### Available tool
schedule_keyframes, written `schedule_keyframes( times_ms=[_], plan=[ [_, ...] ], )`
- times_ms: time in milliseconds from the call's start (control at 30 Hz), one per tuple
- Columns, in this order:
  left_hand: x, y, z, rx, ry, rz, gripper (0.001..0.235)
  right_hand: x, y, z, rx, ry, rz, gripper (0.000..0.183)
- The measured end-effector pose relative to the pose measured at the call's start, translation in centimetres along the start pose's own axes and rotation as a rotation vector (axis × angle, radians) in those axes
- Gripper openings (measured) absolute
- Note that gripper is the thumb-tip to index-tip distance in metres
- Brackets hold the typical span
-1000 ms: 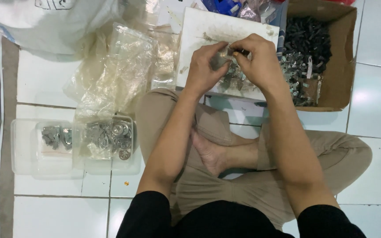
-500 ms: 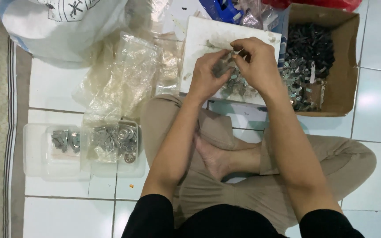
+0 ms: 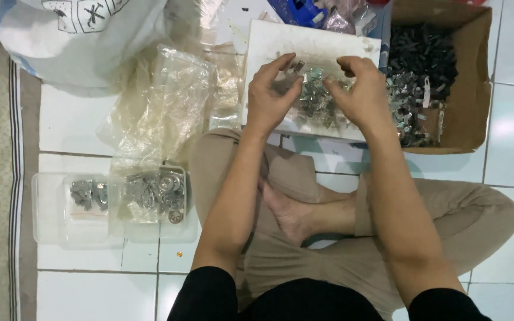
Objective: Sorting and arranging small metal hinges from a pile into a cardboard storage box while sitting on the floor.
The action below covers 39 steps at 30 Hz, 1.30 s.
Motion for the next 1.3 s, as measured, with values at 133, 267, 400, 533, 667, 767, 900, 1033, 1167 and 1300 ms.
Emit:
schedule_keyframes(
  times_ms=[133, 267, 400, 533, 667, 767, 900, 1033, 1167, 1300],
  plan=[
    [0.6, 0.1, -0.5, 0.132, -0.033, -0.014, 0.045, -0.3, -3.2, 1.1, -0.102, -0.177, -0.239, 0.095],
    [0.5, 0.0, 0.3, 0.222, -0.067, -0.041, 0.041, 0.5, -6.7, 5.3, -0.234, 0.206, -0.149, 0.078],
    [0.6, 0.0, -0.3, 0.254, -0.084, -0.026, 0.040, 0.7, -6.5, 4.2, -0.145, 0.344, -0.073, 0.039],
    [0.5, -0.6, -0.5, 0.280, -0.106, -0.047, 0.040, 1.4, -6.9, 5.1, -0.089, 0.298, -0.092, 0.034],
    [0.1, -0.9, -1.3, 0.237, -0.089, -0.006, 0.043, 2.2, -8.3, 8.4, -0.116, 0.247, -0.034, 0.024],
    [0.5, -0.9, -1.3, 0.227, -0.105, 0.001, 0.044, 2.6, -7.6, 8.5, -0.039, 0.248, 0.005, 0.024],
    [0.3, -0.8, -1.2, 0.211, -0.078, -0.012, 0.048, 2.8, -6.1, 8.3, 0.174, 0.165, 0.096, 0.029],
    [0.3, -1.2, -1.9, 0.203, -0.068, 0.001, 0.048, 2.4, -4.6, 8.5, 0.430, 0.061, 0.132, 0.029],
    [0.5, -1.2, -1.2, 0.199, -0.055, -0.018, 0.046, 2.5, -2.4, 6.8, 0.718, 0.060, 0.200, 0.029],
    [0.4, -1.1, -1.2, 0.259, -0.166, -0.075, 0.046, 2.6, -1.8, 3.7, 0.948, -0.062, 0.240, 0.025]
  ],
)
Point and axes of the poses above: each hand's wrist, its own x-axis towards the middle knuckle, its own y-axis out of the back of the hand, z = x × y, the point moved 3 cm from there along x, towards the middle knuckle, and after that the axes turned 12 degrees about x, right-handed, at the moved point
